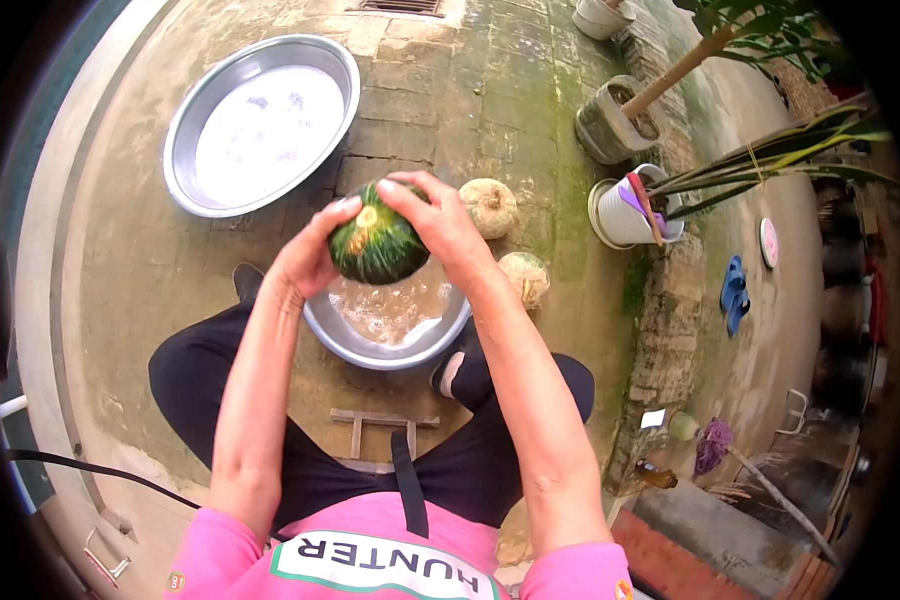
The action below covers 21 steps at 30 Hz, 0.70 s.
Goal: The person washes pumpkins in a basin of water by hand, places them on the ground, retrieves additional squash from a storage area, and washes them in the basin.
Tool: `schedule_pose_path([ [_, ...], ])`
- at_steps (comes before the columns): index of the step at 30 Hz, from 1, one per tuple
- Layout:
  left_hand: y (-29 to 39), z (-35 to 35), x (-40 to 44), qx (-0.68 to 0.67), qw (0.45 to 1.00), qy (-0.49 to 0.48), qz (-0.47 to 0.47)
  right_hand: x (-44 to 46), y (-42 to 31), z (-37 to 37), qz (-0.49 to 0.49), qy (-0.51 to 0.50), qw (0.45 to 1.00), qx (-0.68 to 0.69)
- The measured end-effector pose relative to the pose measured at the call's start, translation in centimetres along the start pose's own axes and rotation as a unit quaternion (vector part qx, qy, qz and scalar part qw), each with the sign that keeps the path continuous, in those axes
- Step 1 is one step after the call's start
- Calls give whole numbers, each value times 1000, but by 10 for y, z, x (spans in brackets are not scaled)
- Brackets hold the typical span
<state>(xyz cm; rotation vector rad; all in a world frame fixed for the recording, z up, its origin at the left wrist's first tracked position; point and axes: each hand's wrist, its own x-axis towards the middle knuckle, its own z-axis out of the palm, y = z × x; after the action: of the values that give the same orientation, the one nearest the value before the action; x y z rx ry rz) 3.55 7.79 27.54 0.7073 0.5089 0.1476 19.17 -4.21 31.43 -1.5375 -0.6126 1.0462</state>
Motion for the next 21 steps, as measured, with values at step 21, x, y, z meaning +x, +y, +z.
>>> schedule_pose_path([
  [21,42,51,-1,475,872,75,92,-5,-27,-17,15,-56,989,135],
])
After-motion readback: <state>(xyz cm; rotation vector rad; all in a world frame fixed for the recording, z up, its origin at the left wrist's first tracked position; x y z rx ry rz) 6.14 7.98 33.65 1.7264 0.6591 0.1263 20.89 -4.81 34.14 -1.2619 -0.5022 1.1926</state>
